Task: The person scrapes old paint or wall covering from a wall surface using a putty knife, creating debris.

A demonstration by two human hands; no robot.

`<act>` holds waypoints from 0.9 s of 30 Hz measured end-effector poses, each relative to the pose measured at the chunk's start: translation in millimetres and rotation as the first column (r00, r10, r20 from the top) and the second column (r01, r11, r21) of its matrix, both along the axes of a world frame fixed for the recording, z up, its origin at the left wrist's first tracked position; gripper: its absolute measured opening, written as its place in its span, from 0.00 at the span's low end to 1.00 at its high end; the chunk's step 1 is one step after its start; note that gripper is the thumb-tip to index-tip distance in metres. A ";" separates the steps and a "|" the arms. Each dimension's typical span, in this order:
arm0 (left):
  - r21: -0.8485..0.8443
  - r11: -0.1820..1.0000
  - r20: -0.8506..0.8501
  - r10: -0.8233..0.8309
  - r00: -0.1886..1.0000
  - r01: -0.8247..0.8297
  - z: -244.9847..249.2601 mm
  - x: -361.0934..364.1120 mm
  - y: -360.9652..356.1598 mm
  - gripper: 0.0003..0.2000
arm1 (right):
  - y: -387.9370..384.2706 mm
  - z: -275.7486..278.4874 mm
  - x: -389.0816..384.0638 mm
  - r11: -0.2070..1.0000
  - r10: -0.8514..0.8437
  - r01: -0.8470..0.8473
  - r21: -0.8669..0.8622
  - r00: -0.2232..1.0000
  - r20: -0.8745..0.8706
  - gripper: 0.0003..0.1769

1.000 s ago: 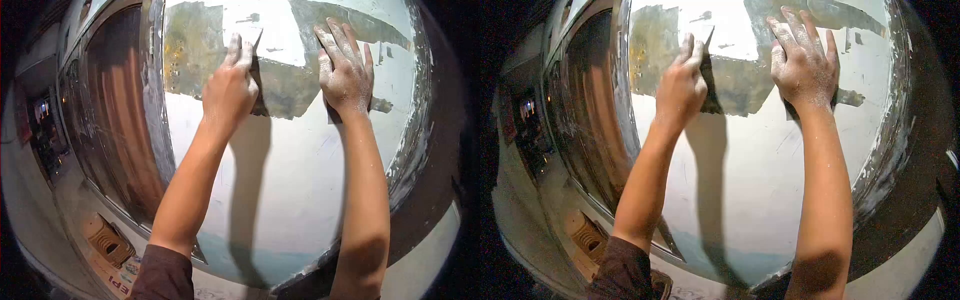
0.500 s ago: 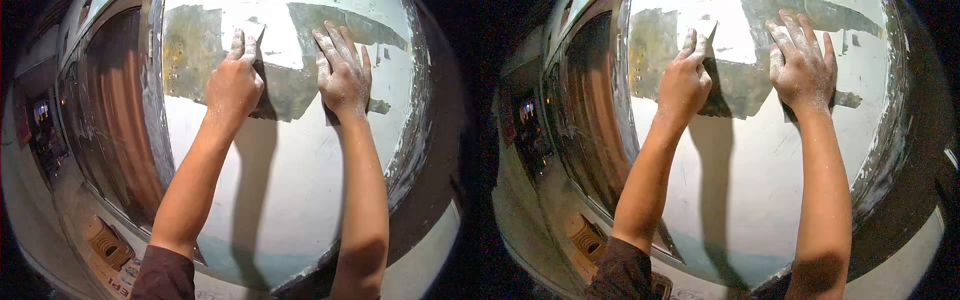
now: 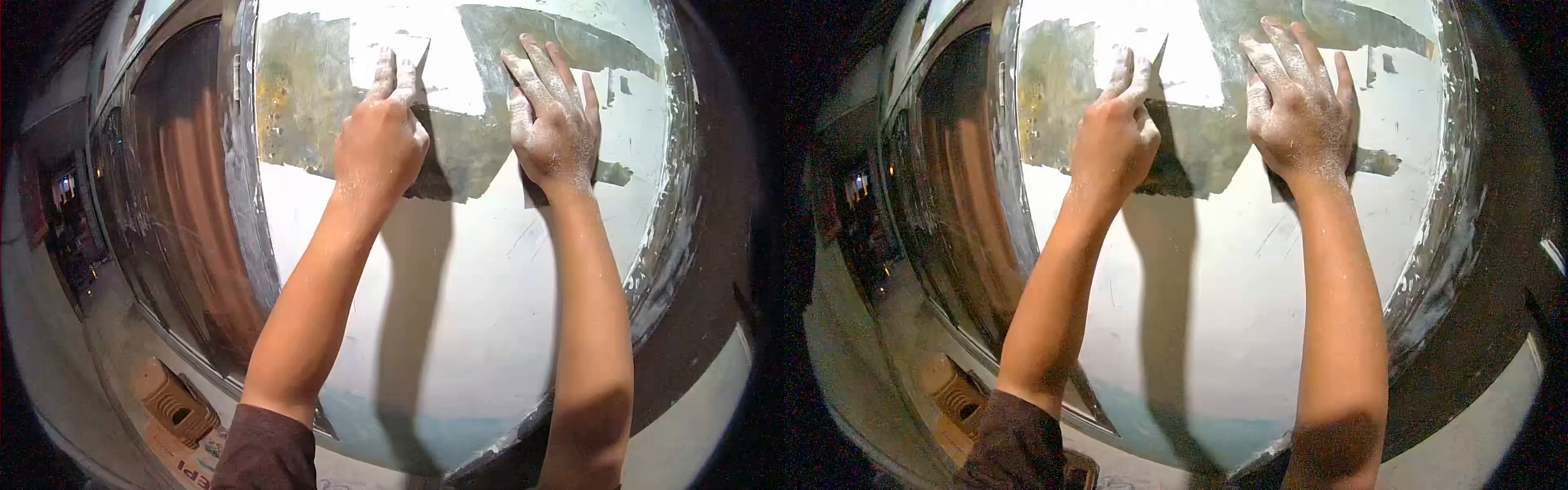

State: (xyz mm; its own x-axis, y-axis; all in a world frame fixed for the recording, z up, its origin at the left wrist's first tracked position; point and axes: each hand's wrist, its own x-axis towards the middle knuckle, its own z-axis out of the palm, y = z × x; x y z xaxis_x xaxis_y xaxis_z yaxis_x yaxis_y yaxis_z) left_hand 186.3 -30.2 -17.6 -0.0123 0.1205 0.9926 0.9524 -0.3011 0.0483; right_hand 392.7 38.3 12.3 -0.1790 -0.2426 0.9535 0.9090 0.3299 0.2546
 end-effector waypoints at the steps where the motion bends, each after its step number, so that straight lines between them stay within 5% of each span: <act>1: -0.203 0.979 0.084 0.028 0.996 -0.011 -1.2 3.3 -10.5 0.29 | -1.0 -0.6 0.2 1.000 0.000 0.000 -0.005 1.000 0.002 0.26; 2: -0.041 0.999 0.036 0.011 0.999 -0.009 -12.0 -0.4 -1.0 0.30 | -2.1 -0.4 0.0 1.000 0.013 -0.013 -0.015 1.000 -0.002 0.26; 6: -0.088 0.996 0.076 -0.005 0.997 0.012 -28.1 4.4 -8.9 0.31 | -0.8 -0.3 1.1 1.000 0.012 -0.012 0.002 1.000 0.008 0.26; 10: 0.024 1.000 0.035 0.019 0.999 -0.020 12.6 3.9 -1.1 0.26 | -3.1 -0.4 -1.3 0.999 0.035 -0.035 -0.018 0.999 -0.012 0.25; 12: -0.319 0.945 0.171 0.131 0.977 -0.071 31.8 10.7 -12.7 0.21 | -1.9 -0.5 0.0 1.000 0.029 -0.029 -0.011 1.000 0.001 0.25; 16: 0.069 0.997 0.005 0.017 1.000 -0.017 -0.1 7.7 1.0 0.26 | -4.6 -2.3 0.4 1.000 0.023 -0.023 -0.016 1.000 -0.003 0.25; 17: -0.064 0.998 0.035 -0.009 0.999 0.011 -8.8 7.4 -4.2 0.30 | -4.9 -2.2 0.1 0.999 0.028 -0.029 -0.020 1.000 -0.005 0.25; 22: -0.043 0.999 0.017 0.027 0.999 -0.026 17.2 8.5 -5.4 0.31 | -5.0 -0.3 0.0 0.999 0.032 -0.032 -0.011 0.999 -0.001 0.24; 25: -0.276 0.959 0.095 0.094 0.991 -0.065 45.7 16.1 -16.2 0.28 | -2.8 0.5 0.7 1.000 0.020 -0.020 -0.002 1.000 0.001 0.24; 27: -0.222 0.975 0.107 0.053 0.993 -0.029 37.7 17.0 -13.4 0.28 | -4.1 -1.6 -0.1 0.999 0.032 -0.032 -0.012 0.999 -0.004 0.25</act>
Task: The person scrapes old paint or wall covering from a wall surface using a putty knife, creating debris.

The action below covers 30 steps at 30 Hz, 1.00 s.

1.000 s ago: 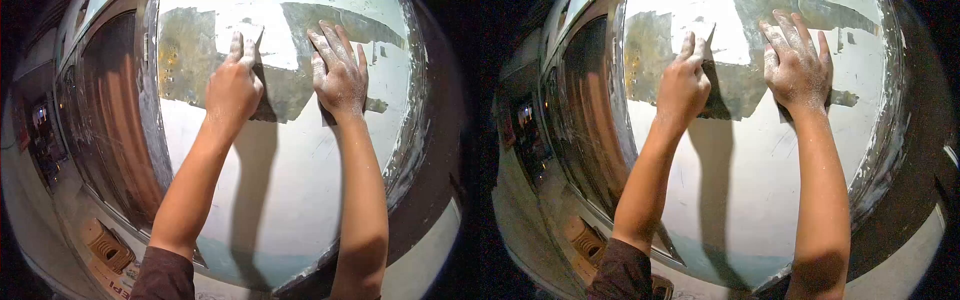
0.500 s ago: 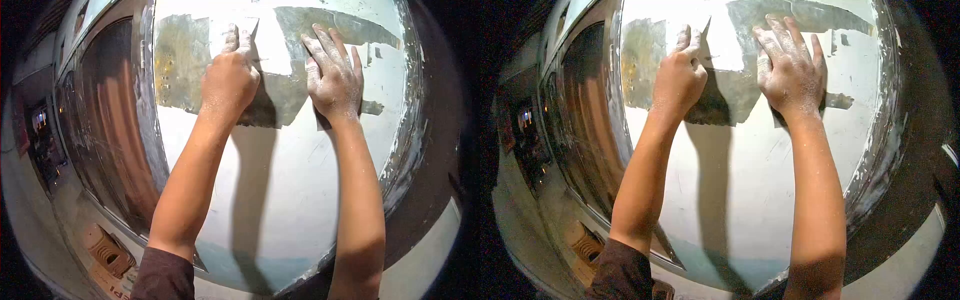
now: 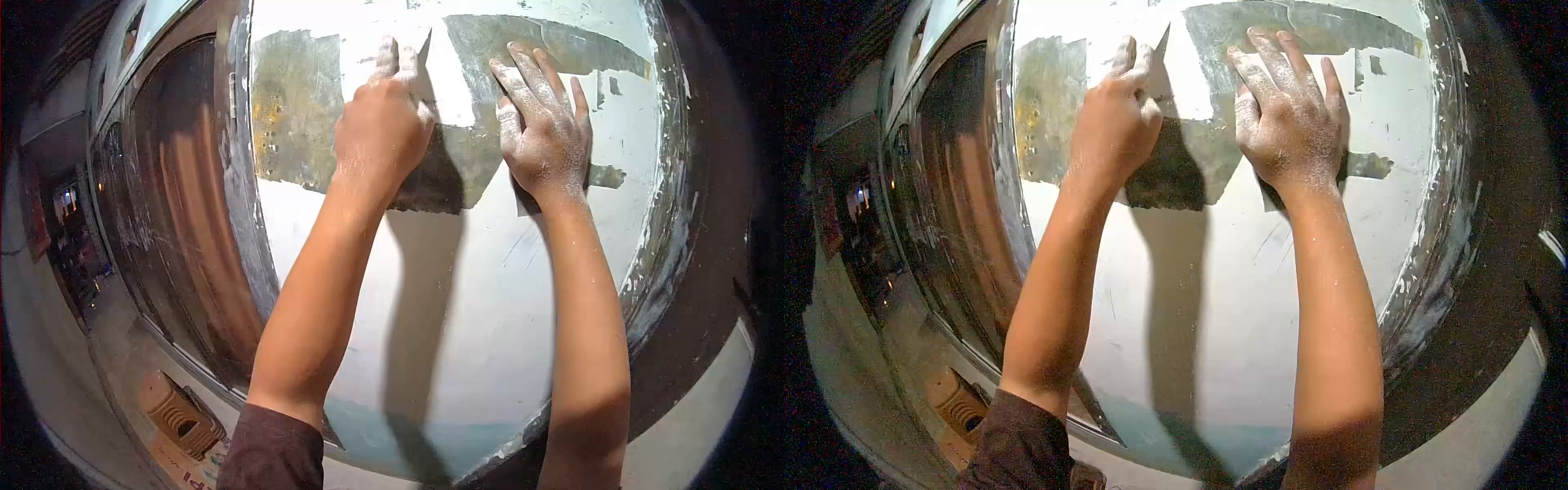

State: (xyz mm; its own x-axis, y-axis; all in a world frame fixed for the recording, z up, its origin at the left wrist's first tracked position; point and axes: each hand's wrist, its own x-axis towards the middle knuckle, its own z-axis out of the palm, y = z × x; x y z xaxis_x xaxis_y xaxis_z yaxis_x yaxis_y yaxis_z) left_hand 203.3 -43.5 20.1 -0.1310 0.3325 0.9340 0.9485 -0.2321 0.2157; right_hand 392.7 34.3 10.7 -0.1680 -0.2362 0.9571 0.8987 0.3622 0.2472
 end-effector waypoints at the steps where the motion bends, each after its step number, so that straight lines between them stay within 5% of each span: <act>1: 0.055 0.998 0.006 -0.030 1.000 0.030 -7.6 -0.4 2.2 0.28 | 0.3 0.5 0.2 1.000 0.025 -0.025 -0.013 1.000 0.000 0.25; 3: 0.037 0.999 -0.022 -0.024 0.999 0.025 -28.5 1.3 -3.6 0.29 | 0.3 0.5 -0.7 1.000 0.006 -0.006 -0.006 1.000 -0.008 0.25; 5: 0.200 0.978 -0.068 -0.041 0.997 0.054 -40.1 -6.0 13.7 0.30 | 0.1 2.3 0.7 1.000 -0.011 0.011 0.000 1.000 0.004 0.25; 7: 0.144 0.989 -0.084 0.030 0.996 -0.018 -22.0 0.0 1.8 0.30 | 1.9 1.3 -1.6 0.999 0.028 -0.028 0.034 1.000 -0.007 0.25; 9: -0.160 0.982 -0.036 0.093 0.995 -0.097 9.1 4.8 -8.9 0.29 | 1.6 1.5 -0.7 0.999 0.042 -0.041 0.030 0.999 -0.007 0.26; 10: 0.024 0.999 -0.029 0.023 0.999 -0.022 10.9 -0.1 1.1 0.27 | 2.2 2.3 -0.2 0.999 0.021 -0.021 0.038 1.000 -0.003 0.26; 17: 0.098 0.995 -0.015 -0.019 1.000 0.020 -34.1 -2.1 0.4 0.31 | 2.2 1.1 -0.2 0.999 0.027 -0.027 0.020 1.000 -0.010 0.26; 19: 0.175 0.985 -0.027 0.018 0.999 -0.013 -22.5 -4.5 6.9 0.27 | 0.2 1.8 -1.6 0.999 0.030 -0.030 0.023 0.999 -0.018 0.26; 21: -0.039 0.999 0.019 0.023 1.000 -0.022 2.6 1.5 -2.2 0.21 | 1.2 1.0 -1.9 0.998 0.054 -0.053 0.038 0.998 -0.016 0.25; 22: 0.163 0.987 -0.041 0.012 0.999 -0.005 11.4 -2.1 7.1 0.16 | 1.3 0.9 -1.2 0.998 0.049 -0.048 0.038 0.999 -0.018 0.25; 25: 0.162 0.986 -0.026 0.038 0.999 -0.033 21.8 0.6 12.9 0.13 | 1.0 0.3 0.8 1.000 0.005 -0.005 0.001 1.000 -0.008 0.25; 27: 0.043 0.999 -0.010 -0.007 1.000 0.008 8.4 3.8 1.4 0.14 | 0.1 0.4 0.4 0.999 0.036 -0.036 0.006 0.999 -0.006 0.24; 28: 0.122 0.993 -0.039 -0.004 0.999 0.009 -0.3 1.6 9.0 0.24 | -1.5 0.9 0.1 0.999 0.037 -0.037 -0.003 0.999 -0.006 0.24; 30: 0.116 0.993 -0.059 0.023 0.998 -0.016 -2.1 0.5 11.5 0.26 | 2.0 1.4 0.2 0.998 0.051 -0.051 0.039 0.999 -0.006 0.24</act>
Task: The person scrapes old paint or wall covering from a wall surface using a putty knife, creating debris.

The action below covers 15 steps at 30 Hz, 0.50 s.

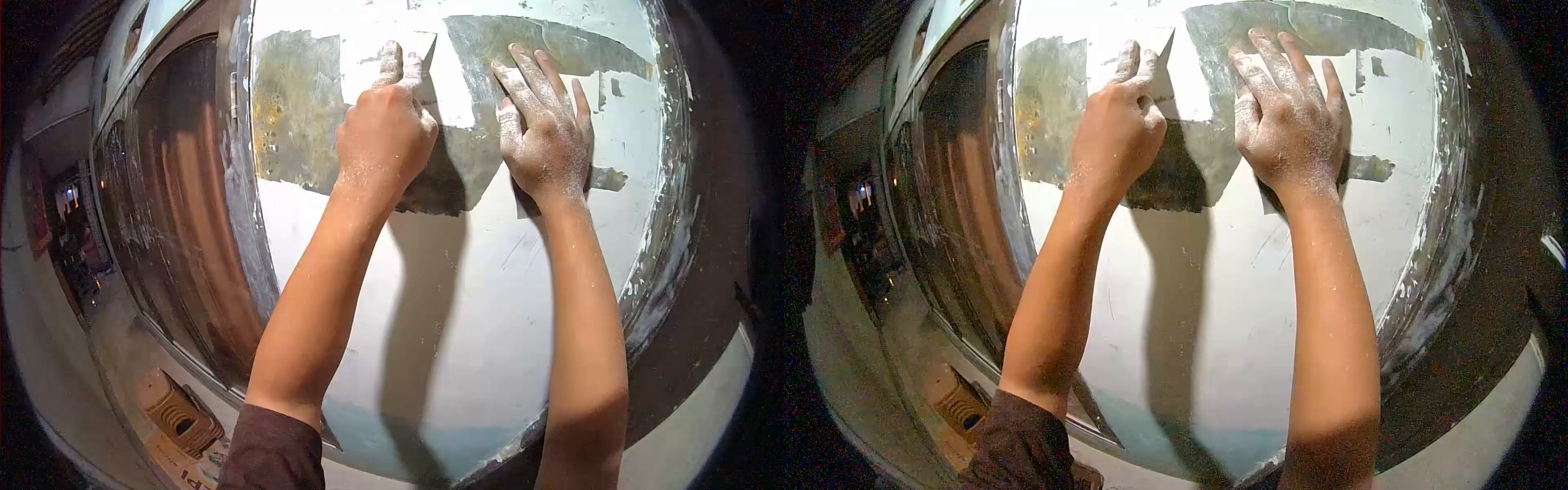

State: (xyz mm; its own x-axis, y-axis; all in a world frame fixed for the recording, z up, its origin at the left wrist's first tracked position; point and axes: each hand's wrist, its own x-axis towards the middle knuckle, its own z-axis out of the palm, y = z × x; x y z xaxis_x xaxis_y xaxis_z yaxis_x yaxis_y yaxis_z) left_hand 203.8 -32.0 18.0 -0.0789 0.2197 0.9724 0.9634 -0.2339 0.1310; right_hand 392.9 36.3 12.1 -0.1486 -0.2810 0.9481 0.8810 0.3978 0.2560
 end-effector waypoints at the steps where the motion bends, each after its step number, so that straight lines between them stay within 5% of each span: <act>1: -0.008 1.000 -0.017 0.025 1.000 -0.025 -0.4 -1.1 1.0 0.27 | -0.9 0.0 -1.3 1.000 0.023 -0.023 0.018 1.000 -0.005 0.24; 5: -0.054 0.999 0.086 0.012 0.996 -0.007 35.7 8.6 -9.1 0.20 | -1.8 0.4 1.6 0.999 -0.025 0.026 -0.032 0.999 0.019 0.24; 7: 0.096 0.995 0.012 -0.004 1.000 0.002 33.5 3.9 1.7 0.14 | -2.0 0.1 1.4 0.999 -0.030 0.030 -0.041 1.000 0.007 0.25; 9: -0.003 0.999 -0.063 0.047 0.997 -0.047 19.6 -5.3 2.3 0.14 | -3.8 -0.8 0.2 0.998 -0.029 0.029 -0.049 1.000 0.000 0.25; 15: 0.047 0.999 -0.036 0.013 0.999 -0.012 14.0 -6.0 11.8 0.13 | -1.6 0.1 0.2 0.999 -0.020 0.020 -0.038 1.000 0.004 0.25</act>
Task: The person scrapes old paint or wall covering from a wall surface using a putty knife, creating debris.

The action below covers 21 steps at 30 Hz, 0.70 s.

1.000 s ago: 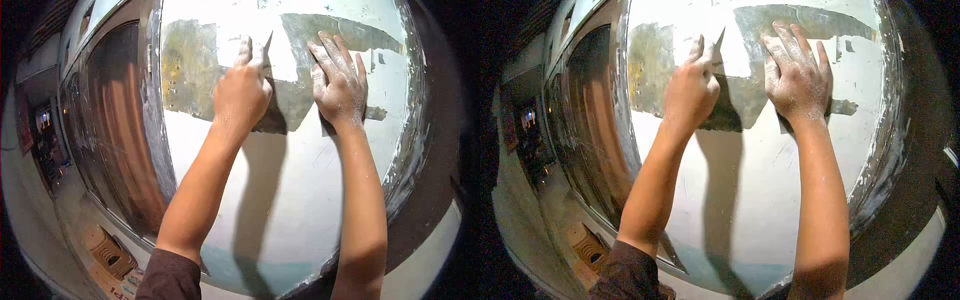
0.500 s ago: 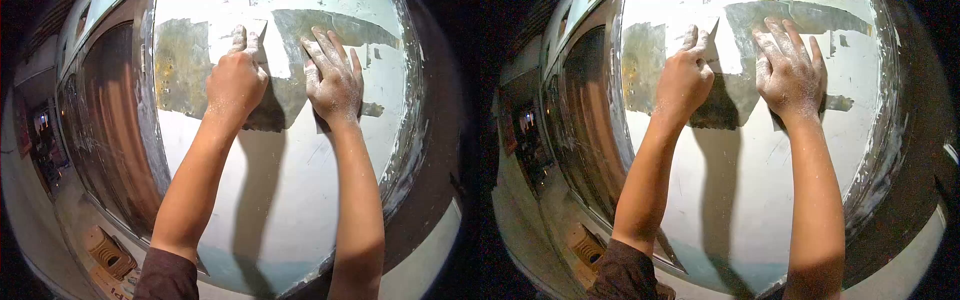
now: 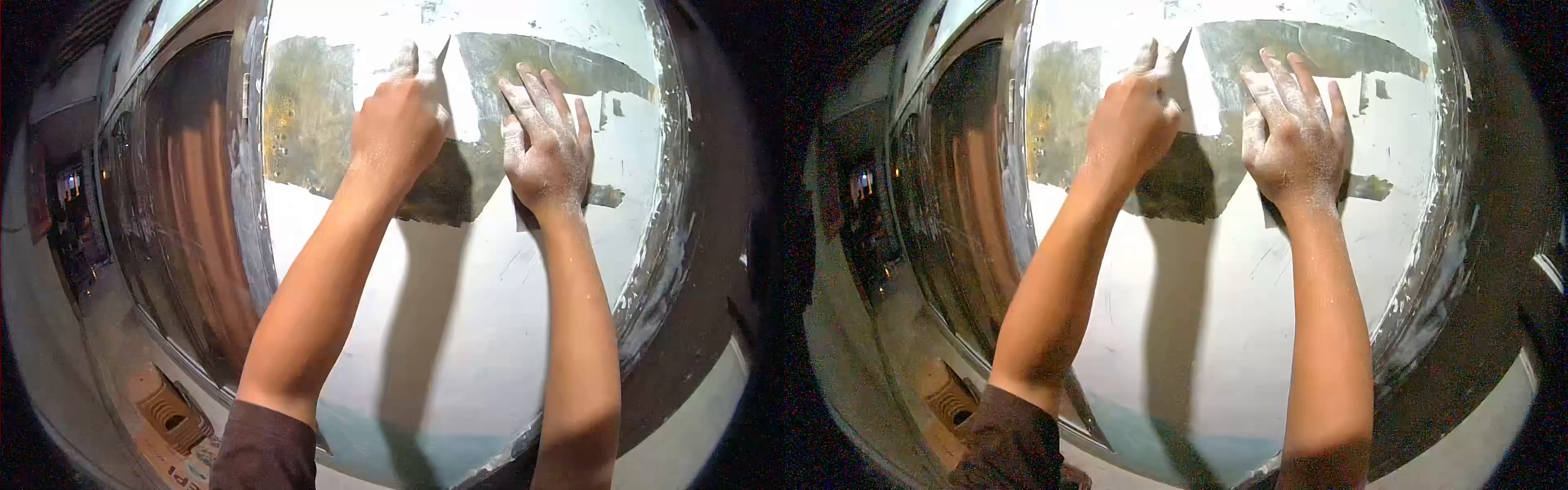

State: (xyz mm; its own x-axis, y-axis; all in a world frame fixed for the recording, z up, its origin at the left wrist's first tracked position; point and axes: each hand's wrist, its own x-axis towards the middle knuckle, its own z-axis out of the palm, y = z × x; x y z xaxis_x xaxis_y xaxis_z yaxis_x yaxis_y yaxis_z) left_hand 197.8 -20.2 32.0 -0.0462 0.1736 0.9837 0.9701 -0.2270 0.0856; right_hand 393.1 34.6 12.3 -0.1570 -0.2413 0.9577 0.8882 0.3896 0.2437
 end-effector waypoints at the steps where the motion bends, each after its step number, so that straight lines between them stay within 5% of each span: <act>1: 0.041 0.999 -0.034 0.020 0.999 -0.019 12.4 5.0 -4.9 0.14 | -1.0 -0.2 -0.3 1.000 0.004 -0.004 0.005 1.000 0.002 0.25; 5: 0.107 0.994 0.024 -0.008 1.000 0.006 34.1 9.3 -1.3 0.13 | -2.7 0.4 0.9 1.000 0.014 -0.014 -0.020 1.000 0.003 0.24; 8: -0.072 0.997 0.084 0.004 0.996 0.002 19.7 9.4 -7.6 0.19 | -2.4 -0.1 1.1 1.000 0.008 -0.008 -0.012 1.000 0.003 0.24; 18: 0.010 1.000 0.054 -0.018 0.998 0.018 37.2 8.3 -10.4 0.15 | 2.0 0.0 0.0 0.999 0.043 -0.043 0.016 0.999 -0.004 0.25; 19: -0.109 0.990 0.131 -0.072 0.989 0.087 32.7 11.3 -21.2 0.16 | 1.7 0.2 0.2 0.999 0.038 -0.038 0.009 0.999 -0.005 0.25; 21: -0.066 0.997 0.070 -0.044 0.997 0.049 10.7 3.7 -12.5 0.16 | 4.3 1.0 1.1 1.000 0.024 -0.024 0.017 1.000 -0.003 0.25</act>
State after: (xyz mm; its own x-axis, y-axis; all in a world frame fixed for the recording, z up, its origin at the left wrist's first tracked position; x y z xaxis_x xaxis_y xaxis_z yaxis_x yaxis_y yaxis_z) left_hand 201.4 -32.7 42.7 -0.1035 0.2431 0.9645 0.9499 -0.2634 0.1683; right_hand 394.2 38.9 13.3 -0.1478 -0.2615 0.9538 0.8794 0.4065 0.2477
